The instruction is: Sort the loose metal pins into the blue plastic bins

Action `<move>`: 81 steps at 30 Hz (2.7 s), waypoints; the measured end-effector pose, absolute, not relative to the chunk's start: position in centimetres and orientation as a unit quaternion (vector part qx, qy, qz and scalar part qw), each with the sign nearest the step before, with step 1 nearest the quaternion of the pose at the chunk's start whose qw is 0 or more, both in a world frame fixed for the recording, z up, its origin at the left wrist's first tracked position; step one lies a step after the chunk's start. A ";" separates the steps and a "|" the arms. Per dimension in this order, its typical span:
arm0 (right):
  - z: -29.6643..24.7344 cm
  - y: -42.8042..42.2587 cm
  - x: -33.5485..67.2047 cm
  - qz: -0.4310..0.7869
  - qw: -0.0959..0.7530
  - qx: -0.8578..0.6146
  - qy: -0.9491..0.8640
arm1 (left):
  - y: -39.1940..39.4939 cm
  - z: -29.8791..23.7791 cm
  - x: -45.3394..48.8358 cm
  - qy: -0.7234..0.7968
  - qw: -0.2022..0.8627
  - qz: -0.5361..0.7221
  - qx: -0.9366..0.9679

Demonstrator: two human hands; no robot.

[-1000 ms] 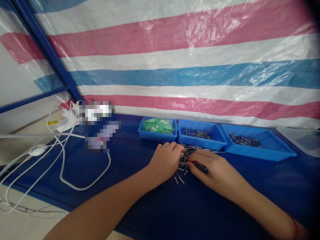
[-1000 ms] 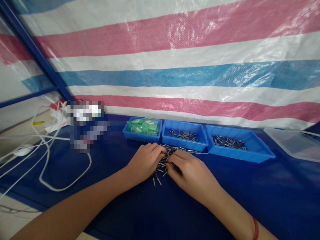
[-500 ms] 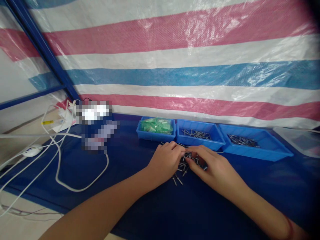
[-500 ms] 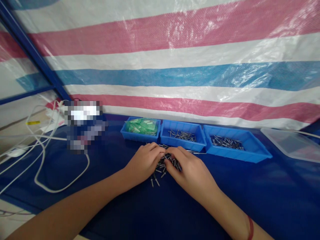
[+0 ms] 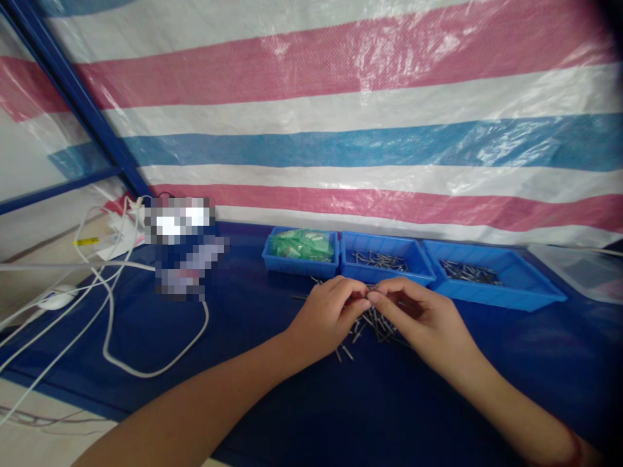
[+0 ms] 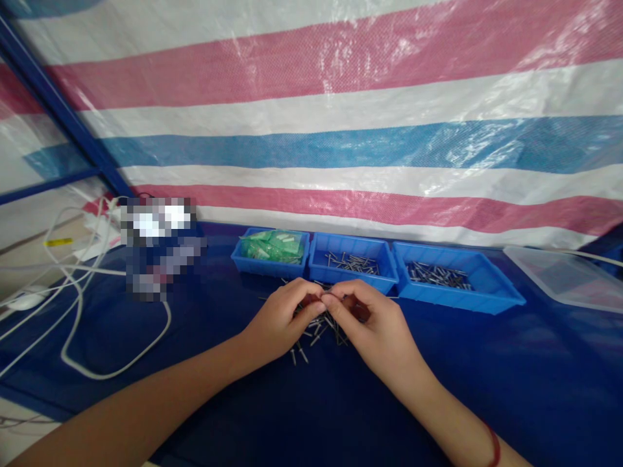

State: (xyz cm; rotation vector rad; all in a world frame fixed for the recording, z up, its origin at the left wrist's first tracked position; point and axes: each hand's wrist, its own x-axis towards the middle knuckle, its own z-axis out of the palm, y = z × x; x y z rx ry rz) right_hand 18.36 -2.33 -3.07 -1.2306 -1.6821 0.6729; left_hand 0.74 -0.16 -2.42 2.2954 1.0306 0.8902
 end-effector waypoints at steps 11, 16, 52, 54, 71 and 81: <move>-2.6 -2.7 18.0 0.225 0.444 -0.491 -0.715 | -0.1 -2.7 0.7 0.377 0.214 0.298 0.851; -2.5 -2.8 18.0 0.218 0.439 -0.486 -0.724 | 0.0 -2.8 0.7 0.358 0.198 0.297 0.863; -0.9 -1.2 20.7 0.109 0.411 -0.498 -0.756 | 0.0 -1.8 0.6 0.396 0.215 0.381 0.807; -0.8 -0.3 22.4 0.051 0.431 -0.544 -0.718 | -0.1 -1.9 0.6 0.404 0.199 0.345 0.823; -1.9 1.5 25.3 -0.133 0.313 -0.619 -0.708 | -0.6 -2.4 0.4 0.335 0.087 0.150 0.926; -2.3 1.1 24.0 -0.091 0.312 -0.570 -0.755 | -0.7 -2.3 0.6 0.342 0.085 0.140 0.925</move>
